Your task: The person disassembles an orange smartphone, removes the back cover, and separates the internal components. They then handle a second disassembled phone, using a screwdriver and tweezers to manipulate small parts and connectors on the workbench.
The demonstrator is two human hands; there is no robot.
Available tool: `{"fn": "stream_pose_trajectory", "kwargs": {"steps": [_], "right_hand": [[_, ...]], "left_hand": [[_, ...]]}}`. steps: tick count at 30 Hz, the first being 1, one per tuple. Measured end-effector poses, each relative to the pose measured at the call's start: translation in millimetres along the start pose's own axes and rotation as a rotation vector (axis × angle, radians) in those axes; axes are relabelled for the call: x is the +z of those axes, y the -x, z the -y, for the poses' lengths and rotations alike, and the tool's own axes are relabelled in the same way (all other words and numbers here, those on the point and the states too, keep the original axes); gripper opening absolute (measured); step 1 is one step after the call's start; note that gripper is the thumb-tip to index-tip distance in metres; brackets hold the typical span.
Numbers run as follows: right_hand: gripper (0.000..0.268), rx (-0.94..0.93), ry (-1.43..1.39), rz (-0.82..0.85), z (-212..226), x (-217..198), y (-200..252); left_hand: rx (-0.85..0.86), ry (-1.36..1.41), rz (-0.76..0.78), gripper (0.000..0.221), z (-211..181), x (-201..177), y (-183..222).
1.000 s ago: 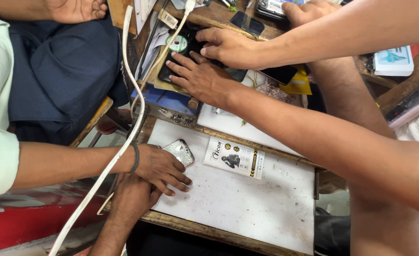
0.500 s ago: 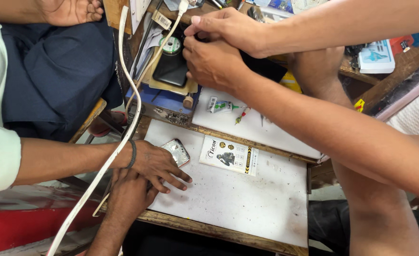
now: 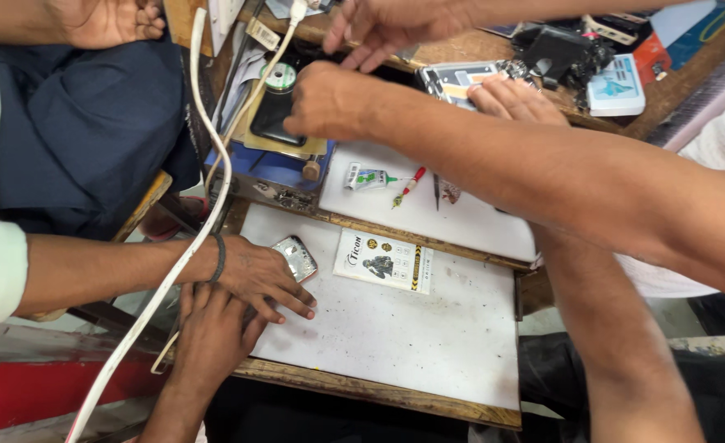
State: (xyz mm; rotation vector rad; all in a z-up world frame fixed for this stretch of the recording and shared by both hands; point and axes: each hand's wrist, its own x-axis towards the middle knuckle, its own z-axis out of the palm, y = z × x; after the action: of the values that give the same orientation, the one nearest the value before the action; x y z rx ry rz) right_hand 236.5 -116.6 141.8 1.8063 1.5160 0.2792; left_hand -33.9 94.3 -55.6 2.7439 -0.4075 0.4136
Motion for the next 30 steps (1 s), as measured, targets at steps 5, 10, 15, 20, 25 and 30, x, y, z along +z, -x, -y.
{"fn": "stream_pose_trajectory", "kwargs": {"steps": [5,10,15,20,25,30], "right_hand": [[0.011,-0.283,0.007,-0.101,-7,-17,1],[0.017,0.808,-0.262,-0.616,101,-9,164],[0.019,1.013,-0.147,-0.691,184,2,216],[0.023,1.097,-0.322,-0.761,249,-9,197],[0.029,1.143,-0.443,-0.729,311,-25,175],[0.031,1.119,-0.502,-0.641,343,-25,168]], "left_hand": [[0.037,0.022,0.018,0.049,-16,-26,20],[0.119,0.087,0.033,0.047,-40,-51,27],[0.243,0.287,-0.045,0.044,-78,-69,22],[0.258,0.439,-0.076,0.055,-115,-72,-12],[0.306,0.520,-0.050,0.073,-143,-53,-40],[0.258,0.537,0.229,0.079,-154,-13,-44]]}}
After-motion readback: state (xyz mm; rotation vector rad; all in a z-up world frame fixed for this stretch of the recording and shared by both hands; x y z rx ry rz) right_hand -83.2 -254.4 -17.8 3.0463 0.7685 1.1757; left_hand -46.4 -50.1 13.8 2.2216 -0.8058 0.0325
